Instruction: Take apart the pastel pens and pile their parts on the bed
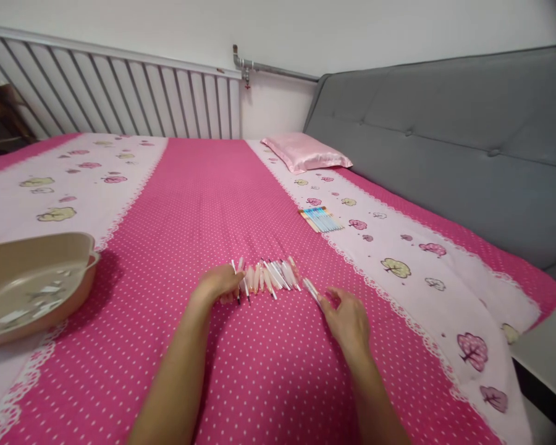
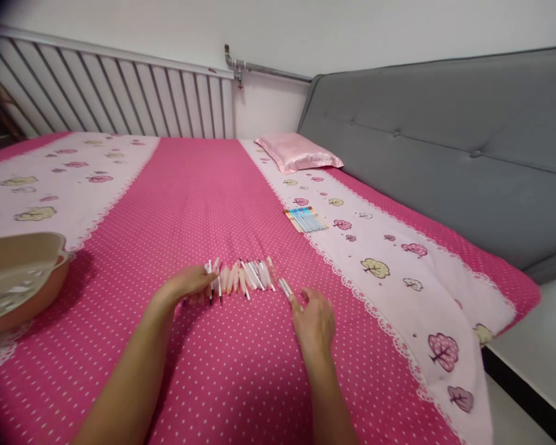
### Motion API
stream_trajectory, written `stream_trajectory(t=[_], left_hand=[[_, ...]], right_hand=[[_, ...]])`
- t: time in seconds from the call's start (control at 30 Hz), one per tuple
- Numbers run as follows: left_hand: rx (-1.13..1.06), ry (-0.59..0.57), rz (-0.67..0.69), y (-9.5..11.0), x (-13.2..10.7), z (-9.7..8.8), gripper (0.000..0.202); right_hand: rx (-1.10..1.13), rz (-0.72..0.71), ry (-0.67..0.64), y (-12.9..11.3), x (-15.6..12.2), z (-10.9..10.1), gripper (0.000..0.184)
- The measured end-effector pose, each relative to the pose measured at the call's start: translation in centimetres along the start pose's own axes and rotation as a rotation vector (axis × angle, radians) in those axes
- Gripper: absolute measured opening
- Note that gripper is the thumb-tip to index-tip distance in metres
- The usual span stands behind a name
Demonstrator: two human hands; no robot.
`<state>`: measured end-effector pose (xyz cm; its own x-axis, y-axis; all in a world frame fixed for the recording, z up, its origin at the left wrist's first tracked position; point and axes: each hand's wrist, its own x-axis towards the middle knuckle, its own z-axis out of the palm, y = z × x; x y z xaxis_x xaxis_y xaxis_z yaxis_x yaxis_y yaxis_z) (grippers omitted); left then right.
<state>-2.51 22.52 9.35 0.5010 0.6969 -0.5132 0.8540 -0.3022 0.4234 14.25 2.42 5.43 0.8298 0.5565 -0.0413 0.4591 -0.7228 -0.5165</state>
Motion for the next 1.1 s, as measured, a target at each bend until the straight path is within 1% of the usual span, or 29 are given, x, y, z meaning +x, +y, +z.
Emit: stream_trajectory(t=[0.07,0.17,0.3,0.37,0.43,0.53,0.67,0.77,0.8,0.83,0.87,0.9,0.97,1.03,1.1], left_hand=[[0.053,-0.009,-0.012,0.5,-0.1,0.2,0.058],[0.131,0.06,0.007,0.6,-0.4,-0.3,0.061],[0.153,0.189,0.019,0.4,-0.8,-1.1,0.056],[0.132,0.222,0.039,0.5,-0.9,-1.3,0.053],[0.102,0.229,0.075,0.8,-1.1,-1.2,0.051],[0.068,0.235,0.149,1.4,-1.4,-1.0,0.05],[-0.007,0.261,0.274,2.5,-1.7,0.0,0.048],[-0.123,0.243,0.391,3.8,-1.9,1.5,0.043],[-0.163,0.234,0.436,4.4,-2.0,2.1,0.042],[-0.217,0.214,0.492,4.9,-2.2,2.7,0.04],[-0.295,0.177,0.556,5.4,-2.4,3.3,0.038],[-0.394,0.116,0.622,6.0,-2.7,3.8,0.037],[-0.613,-0.063,0.726,6.9,-3.4,4.6,0.033],[-0.788,-0.246,0.759,7.5,-4.0,5.1,0.031],[-0.915,-0.347,0.721,7.7,-4.5,5.3,0.032]], right_hand=[[-0.056,0.019,-0.016,0.8,-0.4,-0.1,0.043],[-0.083,0.024,-0.006,1.7,-0.8,0.3,0.044],[-0.057,-0.016,-0.005,2.3,-0.9,0.9,0.025],[-0.03,-0.024,-0.011,2.3,-0.8,1.1,0.017],[0.017,-0.02,-0.018,2.2,-0.7,1.0,0.013],[0.106,-0.008,-0.029,2.1,-0.5,0.7,0.014],[0.288,0.046,-0.029,2.3,-0.3,0.1,0.025],[0.522,0.099,0.017,1.9,-0.4,-0.3,0.034],[0.631,0.108,0.003,1.6,-0.5,-0.5,0.036],[0.753,0.113,-0.039,1.3,-0.7,-0.7,0.039],[0.877,0.11,-0.108,0.8,-1.0,-0.8,0.041],[0.992,0.102,-0.192,0.2,-1.3,-1.0,0.043],[1.175,0.083,-0.346,-1.0,-2.0,-1.3,0.044],[1.304,0.068,-0.444,-2.1,-2.6,-1.6,0.043],[1.379,0.06,-0.503,-2.8,-3.2,-1.8,0.044]])
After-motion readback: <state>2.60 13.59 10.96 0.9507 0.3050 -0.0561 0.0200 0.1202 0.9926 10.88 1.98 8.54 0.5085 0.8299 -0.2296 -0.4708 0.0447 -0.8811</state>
